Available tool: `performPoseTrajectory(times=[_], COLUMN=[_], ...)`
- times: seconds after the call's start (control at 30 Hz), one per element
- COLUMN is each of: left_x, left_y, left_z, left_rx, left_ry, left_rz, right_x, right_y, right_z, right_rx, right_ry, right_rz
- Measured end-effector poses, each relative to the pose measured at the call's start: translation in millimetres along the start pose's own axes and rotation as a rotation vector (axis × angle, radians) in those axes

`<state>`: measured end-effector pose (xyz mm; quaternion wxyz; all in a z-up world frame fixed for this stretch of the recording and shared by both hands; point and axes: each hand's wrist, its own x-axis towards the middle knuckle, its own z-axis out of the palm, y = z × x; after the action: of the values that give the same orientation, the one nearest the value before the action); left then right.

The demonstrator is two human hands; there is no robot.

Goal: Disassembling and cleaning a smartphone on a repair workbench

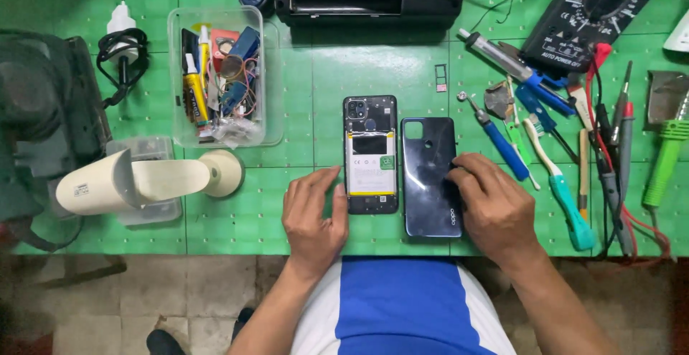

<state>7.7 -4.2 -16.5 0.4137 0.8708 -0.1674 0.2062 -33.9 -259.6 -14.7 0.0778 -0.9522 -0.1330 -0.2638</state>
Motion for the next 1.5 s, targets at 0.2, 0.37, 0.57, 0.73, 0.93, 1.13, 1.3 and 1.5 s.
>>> performPoseTrajectory(times=[0.2, 0.37, 0.57, 0.73, 0.93, 1.13, 1.3, 1.5], left_x=[-1.8, -4.6, -8.7, -9.7, -13.0, -25.2, -33.5, -35.6], left_y=[-0.3, -6.0, -7.0, -6.2, -2.6, 7.4, 4.1, 1.9], left_z=[-0.8, 1.6, 3.6, 2.8, -4.2, -19.2, -23.4, -18.9], left_rx=[0.050, 0.054, 0.030, 0.029, 0.038, 0.367, 0.386, 0.412], left_ry=[-0.049, -0.049, -0.066, -0.098, -0.099, -0.186, -0.223, -0.211], left_rz=[-0.032, -0.023, -0.077, -0.116, -0.095, 0.013, 0.012, -0.023], right_x=[7.8, 0.9, -29.2, -72.3, -87.3, -49.9, 3.3, 53.6], right_y=[-0.2, 4.1, 19.2, 53.8, 67.2, 55.0, 37.4, -4.6], right_z=[-8.0, -12.1, -48.1, -56.9, -53.4, -82.3, -73.5, -55.6], right_rx=[-0.032, -0.053, -0.159, -0.592, -0.532, -0.055, 0.311, 0.058], right_ry=[-0.049, -0.048, -0.110, -0.307, -0.250, -0.289, -0.695, -0.555], right_rz=[-0.027, -0.045, 0.211, 0.409, 0.328, 0.373, 0.272, -0.229])
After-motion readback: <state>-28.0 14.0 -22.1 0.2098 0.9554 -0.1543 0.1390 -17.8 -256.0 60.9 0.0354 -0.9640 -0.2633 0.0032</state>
